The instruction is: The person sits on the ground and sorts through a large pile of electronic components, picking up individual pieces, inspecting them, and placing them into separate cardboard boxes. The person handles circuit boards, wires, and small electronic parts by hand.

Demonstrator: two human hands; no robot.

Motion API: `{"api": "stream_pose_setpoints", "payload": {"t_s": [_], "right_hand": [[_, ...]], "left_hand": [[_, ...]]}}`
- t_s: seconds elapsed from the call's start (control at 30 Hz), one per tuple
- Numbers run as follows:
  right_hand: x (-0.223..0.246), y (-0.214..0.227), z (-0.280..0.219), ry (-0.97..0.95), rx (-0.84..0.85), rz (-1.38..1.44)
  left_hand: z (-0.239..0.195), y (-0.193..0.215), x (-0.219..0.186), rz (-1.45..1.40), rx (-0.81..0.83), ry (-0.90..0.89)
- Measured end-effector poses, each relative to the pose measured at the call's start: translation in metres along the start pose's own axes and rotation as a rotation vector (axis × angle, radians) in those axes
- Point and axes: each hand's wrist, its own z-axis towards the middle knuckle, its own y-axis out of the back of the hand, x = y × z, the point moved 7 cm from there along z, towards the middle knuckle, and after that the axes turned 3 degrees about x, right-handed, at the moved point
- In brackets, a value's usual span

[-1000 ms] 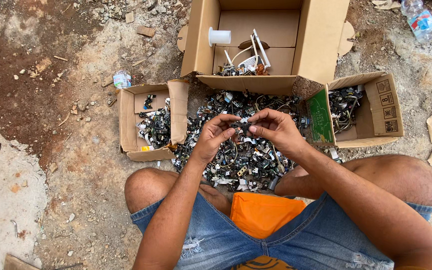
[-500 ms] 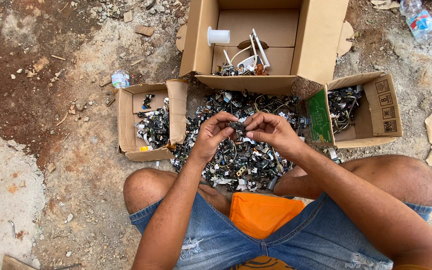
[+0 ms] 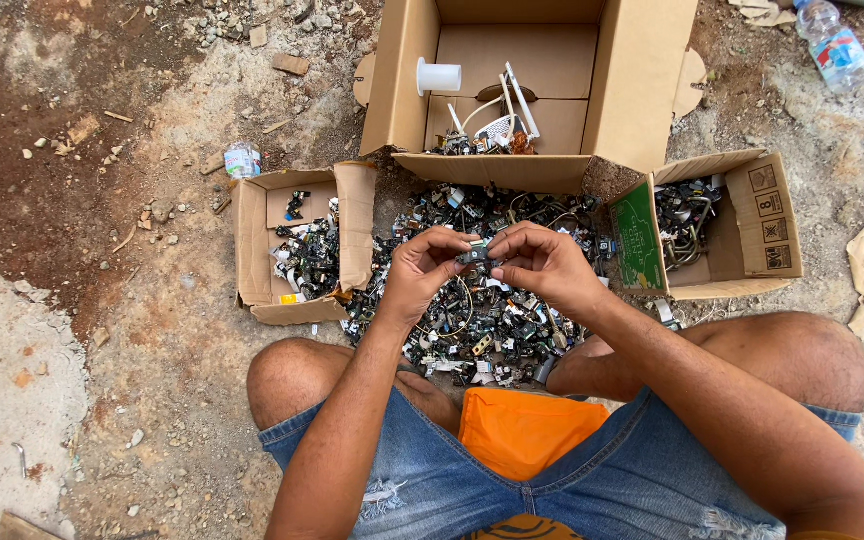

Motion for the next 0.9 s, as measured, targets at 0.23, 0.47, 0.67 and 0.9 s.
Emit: {"api": "stream_pose_setpoints", "payload": {"t_s": [0.23,0.47,0.67,0.9], "right_hand": [[0.031,-0.033,0.008,0.087,0.051,-0.147],[0.032,-0.12,0.034,0.094,0.262,-0.175],[-0.013,-0.186,0.069,0.097,0.412,-0.166],[-0.105,-0.208,0.1,-0.021,0.354,-0.145]], "left_hand": [[-0.025,0.017,-0.035,0.108,0.014,0.057],[-0.078,0.09,-0.073,0.454,-0.137,0.23],[-0.121,0.152,-0.112,0.759,-0.397,0.27],[-0.173,0.221,-0.143,0.854,-0.797,0.257]]}}
